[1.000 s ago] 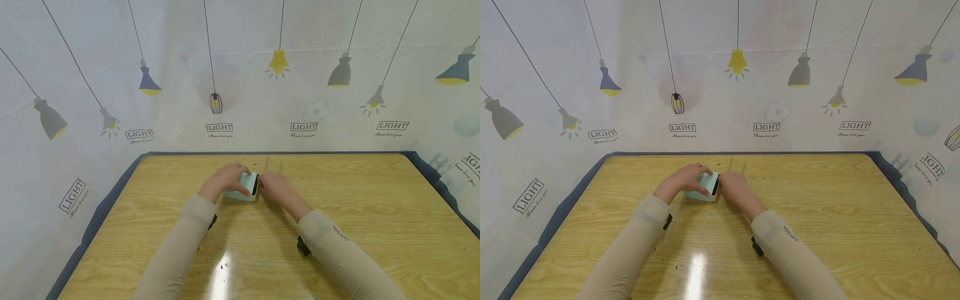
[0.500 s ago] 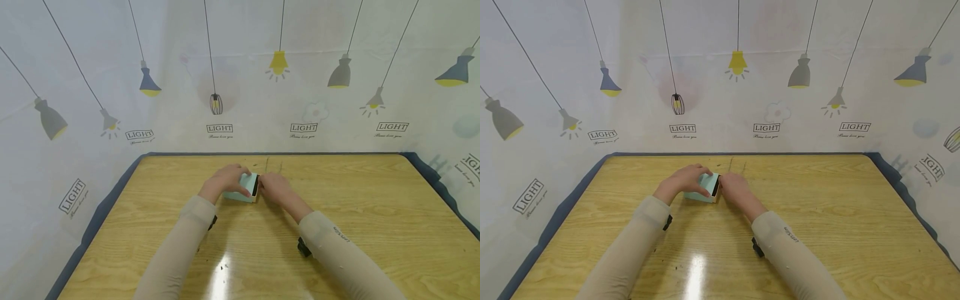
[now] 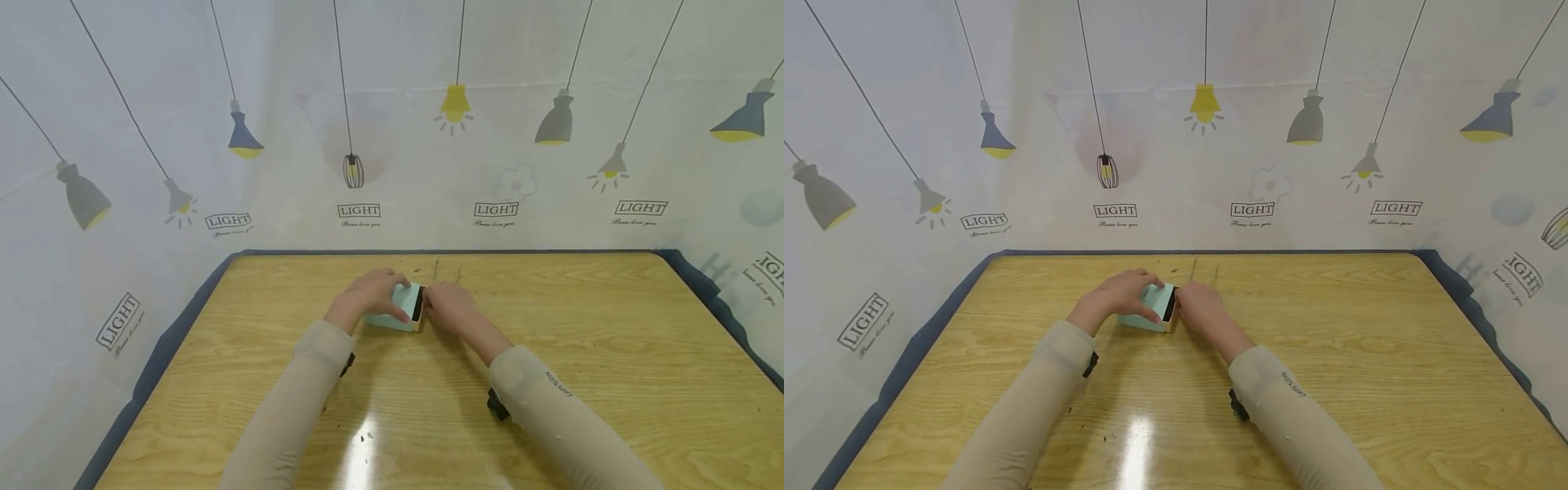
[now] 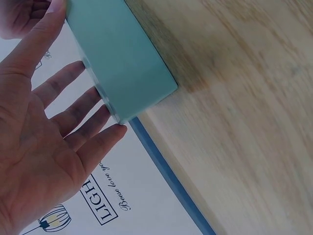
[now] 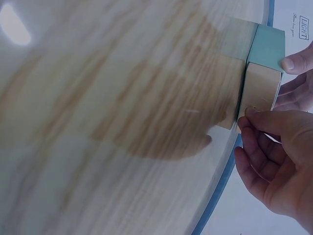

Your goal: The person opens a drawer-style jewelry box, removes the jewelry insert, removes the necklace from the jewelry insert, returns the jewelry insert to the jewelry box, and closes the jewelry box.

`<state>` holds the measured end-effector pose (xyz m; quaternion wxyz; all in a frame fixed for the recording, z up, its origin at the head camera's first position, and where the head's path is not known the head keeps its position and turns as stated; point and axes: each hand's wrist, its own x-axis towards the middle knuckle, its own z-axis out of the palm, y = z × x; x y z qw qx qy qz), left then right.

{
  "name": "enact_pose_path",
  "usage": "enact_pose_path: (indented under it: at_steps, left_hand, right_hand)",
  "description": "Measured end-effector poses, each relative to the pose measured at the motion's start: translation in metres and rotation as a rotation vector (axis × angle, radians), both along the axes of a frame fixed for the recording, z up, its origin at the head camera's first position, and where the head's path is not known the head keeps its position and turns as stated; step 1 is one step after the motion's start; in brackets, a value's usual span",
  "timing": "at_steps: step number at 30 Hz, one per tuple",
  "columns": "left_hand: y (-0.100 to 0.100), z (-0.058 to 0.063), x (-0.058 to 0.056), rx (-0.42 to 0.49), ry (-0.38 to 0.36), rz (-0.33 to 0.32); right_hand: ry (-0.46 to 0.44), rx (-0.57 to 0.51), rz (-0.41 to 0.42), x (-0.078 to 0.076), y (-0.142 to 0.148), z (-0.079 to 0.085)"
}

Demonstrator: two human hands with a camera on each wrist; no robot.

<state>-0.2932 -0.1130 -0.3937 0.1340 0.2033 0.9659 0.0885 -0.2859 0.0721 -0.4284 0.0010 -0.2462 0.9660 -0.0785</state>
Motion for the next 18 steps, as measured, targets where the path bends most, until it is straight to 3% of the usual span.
enact_pose_path:
  at_steps: [18]
  left_hand:
    - [-0.0002,-0.0003,0.0003,0.013,-0.003,0.001]
  right_hand:
    - [-0.023,0.023,-0.004,0.0010,0.0022,0.0029]
